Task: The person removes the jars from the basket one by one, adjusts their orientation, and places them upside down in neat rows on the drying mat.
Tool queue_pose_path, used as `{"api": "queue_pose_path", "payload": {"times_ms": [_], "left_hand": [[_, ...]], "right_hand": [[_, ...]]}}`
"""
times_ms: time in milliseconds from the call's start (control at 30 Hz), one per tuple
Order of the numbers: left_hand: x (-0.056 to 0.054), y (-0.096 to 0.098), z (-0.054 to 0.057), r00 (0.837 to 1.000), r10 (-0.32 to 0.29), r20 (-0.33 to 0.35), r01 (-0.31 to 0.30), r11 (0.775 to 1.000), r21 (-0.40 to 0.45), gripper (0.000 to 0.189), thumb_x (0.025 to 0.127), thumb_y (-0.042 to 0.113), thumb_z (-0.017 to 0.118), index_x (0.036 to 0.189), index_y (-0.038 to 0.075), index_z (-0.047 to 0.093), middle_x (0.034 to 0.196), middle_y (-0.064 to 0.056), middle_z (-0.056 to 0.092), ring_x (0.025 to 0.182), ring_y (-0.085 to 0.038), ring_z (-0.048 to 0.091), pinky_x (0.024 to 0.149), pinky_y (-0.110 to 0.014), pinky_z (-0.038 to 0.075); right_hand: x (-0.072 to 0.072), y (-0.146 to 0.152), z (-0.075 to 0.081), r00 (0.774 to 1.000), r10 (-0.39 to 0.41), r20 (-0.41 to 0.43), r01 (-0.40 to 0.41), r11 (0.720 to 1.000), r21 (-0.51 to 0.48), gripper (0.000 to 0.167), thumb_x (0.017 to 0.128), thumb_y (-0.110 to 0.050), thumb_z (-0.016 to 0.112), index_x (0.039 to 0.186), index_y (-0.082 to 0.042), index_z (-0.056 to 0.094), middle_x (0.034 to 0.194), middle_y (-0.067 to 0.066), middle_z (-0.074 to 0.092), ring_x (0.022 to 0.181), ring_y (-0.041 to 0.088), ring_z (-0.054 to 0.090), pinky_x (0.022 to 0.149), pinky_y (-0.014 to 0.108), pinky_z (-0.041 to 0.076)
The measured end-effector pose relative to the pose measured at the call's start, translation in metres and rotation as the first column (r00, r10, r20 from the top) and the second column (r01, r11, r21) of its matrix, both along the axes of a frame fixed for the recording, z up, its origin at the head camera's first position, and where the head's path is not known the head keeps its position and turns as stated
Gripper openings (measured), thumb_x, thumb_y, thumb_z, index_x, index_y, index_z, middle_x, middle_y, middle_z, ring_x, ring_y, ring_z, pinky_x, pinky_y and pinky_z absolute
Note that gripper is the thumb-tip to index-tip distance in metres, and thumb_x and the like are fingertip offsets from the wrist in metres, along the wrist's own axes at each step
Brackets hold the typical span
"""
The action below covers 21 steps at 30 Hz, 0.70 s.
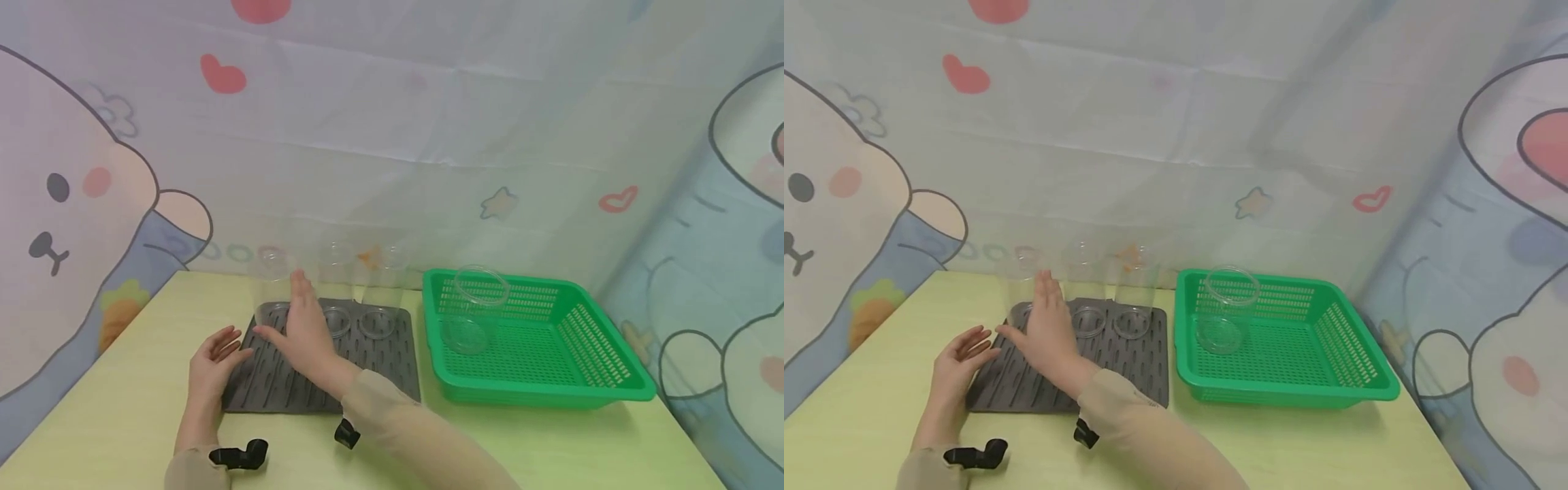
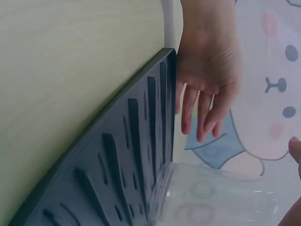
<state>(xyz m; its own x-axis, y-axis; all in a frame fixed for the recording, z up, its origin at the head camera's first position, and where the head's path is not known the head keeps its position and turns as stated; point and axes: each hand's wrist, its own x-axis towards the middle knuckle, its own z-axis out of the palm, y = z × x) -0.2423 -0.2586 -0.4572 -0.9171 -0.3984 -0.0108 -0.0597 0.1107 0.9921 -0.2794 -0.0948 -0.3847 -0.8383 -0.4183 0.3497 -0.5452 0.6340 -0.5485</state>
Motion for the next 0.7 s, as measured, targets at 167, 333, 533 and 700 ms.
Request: {"api": "queue_pose_path", "payload": {"times_ms": [167,333,533,700], "left_hand": [[0.001,-0.001,-0.002,1.0,0.011,-0.002,-0.011,1.0,-0.001,0.066,0.093,0.009,0.064,0.152,0.008,0.033,0.147,-0.01,0.042,0.113,0.001,0.045,0.081,0.0,0.041],[-0.001,-0.002,-0.005,1.0,0.023,0.006,-0.023,1.0,-0.003,0.067,0.093,0.01,0.066,0.151,0.009,0.034,0.14,-0.001,0.046,0.109,0.004,0.046,0.082,-0.002,0.041],[-0.001,-0.002,-0.006,1.0,0.017,0.013,-0.017,1.0,-0.007,0.066,0.094,0.007,0.064,0.152,0.008,0.033,0.146,-0.009,0.042,0.112,0.002,0.045,0.082,-0.001,0.04],[-0.002,0.001,-0.004,1.0,0.021,0.021,-0.021,1.0,0.006,0.066,0.094,0.005,0.063,0.152,0.007,0.033,0.148,-0.012,0.041,0.111,0.002,0.045,0.082,0.0,0.04]], "right_hand": [[0.015,0.011,0.01,0.987,0.051,-0.155,-0.034,0.993,0.109,0.098,0.092,-0.052,0.06,0.157,-0.006,0.004,0.165,0.013,0.01,0.152,0.024,0.011,0.121,0.042,0.027],[0.032,0.026,0.022,0.971,0.098,-0.217,-0.076,0.991,0.11,0.099,0.092,-0.05,0.063,0.157,-0.007,0.003,0.165,0.011,0.008,0.152,0.025,0.01,0.122,0.044,0.025],[0.05,0.046,0.036,0.973,0.106,-0.204,-0.103,0.994,0.026,0.099,0.09,-0.047,0.067,0.157,-0.008,0.006,0.165,0.01,0.012,0.152,0.025,0.013,0.12,0.05,0.028],[0.054,0.068,0.043,0.954,0.109,-0.281,-0.128,0.99,-0.052,0.1,0.086,-0.039,0.074,0.156,-0.003,0.012,0.163,0.014,0.017,0.151,0.028,0.018,0.119,0.053,0.029]]}}
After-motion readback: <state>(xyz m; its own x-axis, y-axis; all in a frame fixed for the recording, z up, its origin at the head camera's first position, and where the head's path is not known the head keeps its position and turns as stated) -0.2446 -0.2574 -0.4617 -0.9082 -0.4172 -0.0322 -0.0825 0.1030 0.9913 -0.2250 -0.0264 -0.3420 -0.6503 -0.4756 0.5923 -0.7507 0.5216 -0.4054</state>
